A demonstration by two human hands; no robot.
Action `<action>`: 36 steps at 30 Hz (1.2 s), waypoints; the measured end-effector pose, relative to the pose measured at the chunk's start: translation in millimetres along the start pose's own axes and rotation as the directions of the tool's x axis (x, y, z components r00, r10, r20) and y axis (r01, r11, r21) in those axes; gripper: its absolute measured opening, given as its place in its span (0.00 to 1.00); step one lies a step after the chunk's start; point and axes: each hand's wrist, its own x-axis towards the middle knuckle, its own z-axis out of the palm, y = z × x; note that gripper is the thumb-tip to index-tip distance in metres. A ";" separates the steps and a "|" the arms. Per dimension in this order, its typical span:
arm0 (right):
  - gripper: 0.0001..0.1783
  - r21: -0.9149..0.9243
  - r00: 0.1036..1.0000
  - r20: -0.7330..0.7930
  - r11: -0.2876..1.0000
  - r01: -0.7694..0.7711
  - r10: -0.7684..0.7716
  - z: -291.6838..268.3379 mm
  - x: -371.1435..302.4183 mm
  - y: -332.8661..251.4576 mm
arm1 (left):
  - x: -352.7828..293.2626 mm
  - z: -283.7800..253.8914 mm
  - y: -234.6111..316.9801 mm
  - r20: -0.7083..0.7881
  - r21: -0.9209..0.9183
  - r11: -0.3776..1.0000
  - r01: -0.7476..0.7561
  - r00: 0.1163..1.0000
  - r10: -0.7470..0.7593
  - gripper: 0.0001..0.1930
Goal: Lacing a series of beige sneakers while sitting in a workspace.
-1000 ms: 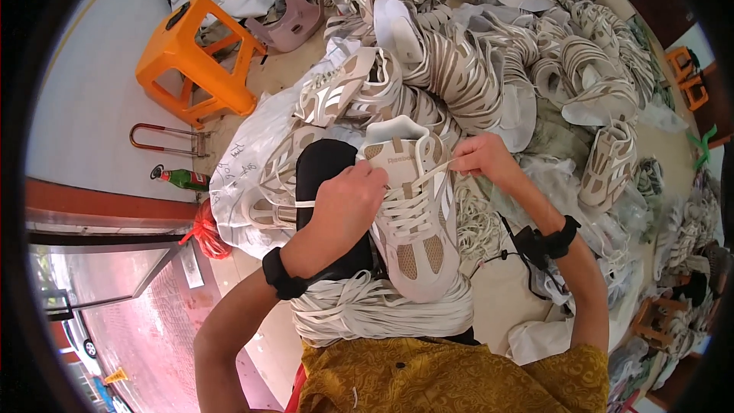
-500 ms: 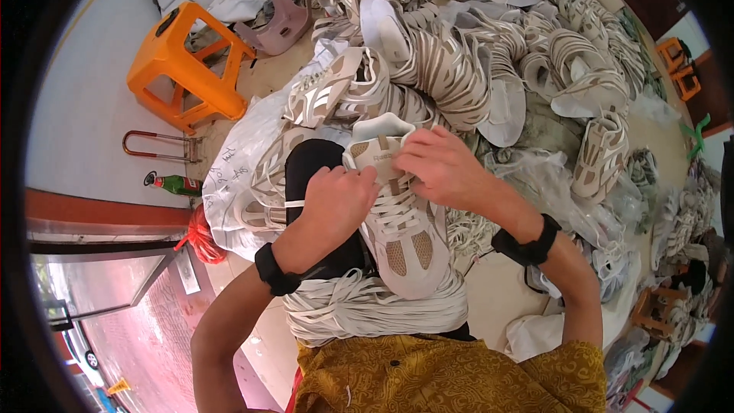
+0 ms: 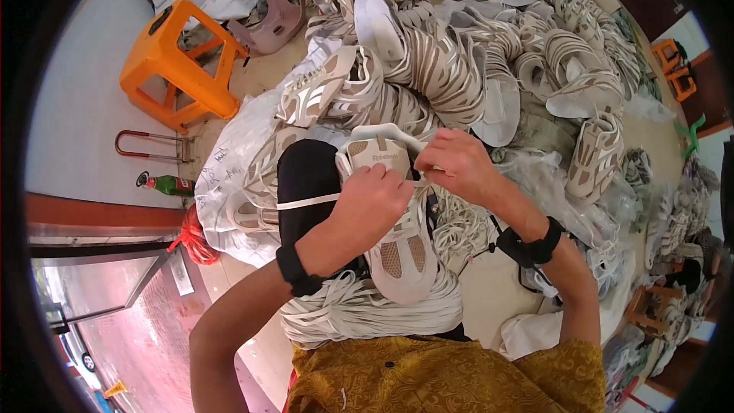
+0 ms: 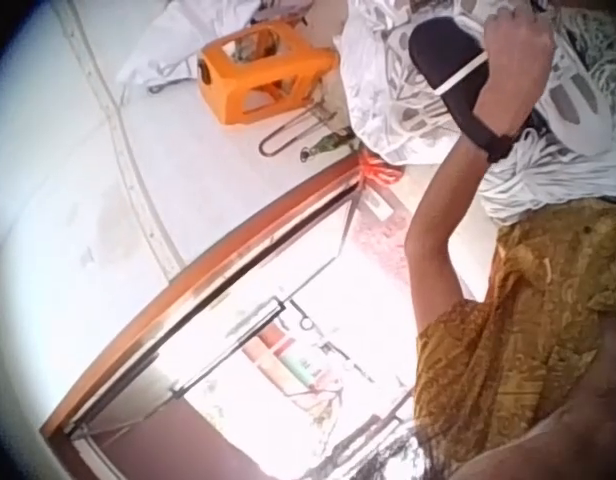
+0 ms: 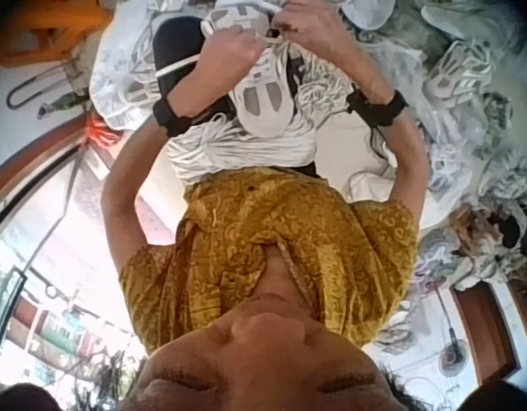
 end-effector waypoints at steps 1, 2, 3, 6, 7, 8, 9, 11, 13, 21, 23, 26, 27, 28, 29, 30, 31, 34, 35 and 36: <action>0.05 -0.010 1.000 -0.004 1.000 -0.001 0.001 0.1 -0.6 -0.1 | 1.8 1.8 0.0 0.003 -0.003 1.000 -0.001 1.000 0.001 0.04; 0.05 -0.021 1.000 -0.009 1.000 -0.002 0.002 0.3 -1.3 -0.2 | 3.4 3.3 0.2 0.047 0.025 1.000 0.002 0.999 -0.004 0.04; 0.05 -0.020 1.000 -0.010 1.000 -0.007 0.007 0.8 -2.1 -0.1 | 4.5 4.3 1.2 0.092 0.054 0.999 0.004 0.996 -0.009 0.04; 0.09 0.031 0.999 0.014 0.998 -0.053 0.052 3.1 -2.4 2.3 | 10.1 3.0 4.9 0.187 0.132 0.989 -0.064 0.982 0.038 0.04; 0.09 0.018 0.999 0.020 0.999 -0.050 0.049 4.2 -1.6 3.1 | 11.3 4.4 5.7 0.195 0.128 0.989 -0.069 0.980 0.043 0.04; 0.10 0.006 0.999 0.027 0.999 -0.047 0.047 5.3 -0.7 4.4 | 13.7 6.0 5.3 0.251 0.199 0.971 -0.133 0.965 0.081 0.04; 0.10 0.015 0.998 0.027 0.998 -0.056 0.056 6.8 0.2 7.3 | 16.0 8.9 4.1 0.310 0.263 0.945 -0.197 0.944 0.111 0.04; 0.09 0.071 0.997 0.036 0.995 -0.069 0.066 7.6 -2.5 9.0 | 20.0 10.0 -5.6 0.315 0.152 0.976 -0.153 0.944 0.098 0.03; 0.10 0.111 0.993 0.026 0.987 -0.118 0.116 5.1 -5.4 7.1 | 28.6 0.9 -13.2 0.457 -0.115 0.945 0.307 0.861 -0.224 0.05; 0.12 0.402 0.965 -0.018 0.885 -0.234 0.263 21.8 -6.7 9.8 | 49.1 -17.4 -27.7 0.790 -0.252 0.818 0.517 0.598 -0.134 0.10; 0.12 0.378 0.964 -0.035 0.897 -0.230 0.262 22.2 -10.3 7.8 | 39.9 -17.3 -25.9 0.779 -0.317 0.791 0.524 0.619 -0.098 0.11; 0.12 0.640 0.918 0.051 0.692 -0.333 0.394 13.8 -12.9 1.0 | 21.6 -19.0 -27.4 0.549 -0.358 0.826 0.435 0.814 -0.190 0.10; 0.11 0.625 0.895 0.065 0.682 -0.381 0.441 6.9 -15.7 -7.0 | 18.8 -22.3 -28.5 0.517 -0.410 0.768 0.492 0.819 -0.249 0.09; 0.11 0.610 0.869 0.079 0.666 -0.430 0.488 4.4 -19.5 -13.3 | 15.6 -24.0 -29.1 0.489 -0.461 0.702 0.543 0.815 -0.310 0.08; 0.11 0.610 0.873 0.080 0.669 -0.425 0.481 6.1 -23.8 -17.3 | 11.5 -24.0 -28.8 0.484 -0.459 0.702 0.545 0.816 -0.317 0.08; 0.12 0.585 0.912 0.046 0.730 -0.355 0.407 7.3 -29.2 -22.6 | 6.9 -23.5 -26.0 0.435 -0.475 0.679 0.560 0.820 -0.372 0.07; 0.12 0.555 0.945 0.016 0.783 -0.280 0.327 8.1 -31.7 -27.6 | 2.5 -22.6 -23.5 0.385 -0.493 0.655 0.573 0.819 -0.426 0.05; 0.11 0.455 0.970 -0.025 0.867 -0.203 0.240 16.2 -24.8 -31.9 | -7.0 -18.1 -15.3 0.223 -0.262 0.893 0.367 0.923 -0.315 0.05; 0.11 0.392 0.978 -0.060 0.906 -0.160 0.198 19.9 -22.3 -31.6 | -8.2 -18.7 -14.2 0.215 -0.260 0.893 0.366 0.924 -0.316 0.05; 0.11 0.388 0.980 -0.058 0.909 -0.154 0.190 21.8 -19.8 -31.9 | -9.2 -19.4 -13.1 0.202 -0.189 0.933 0.306 0.942 -0.268 0.05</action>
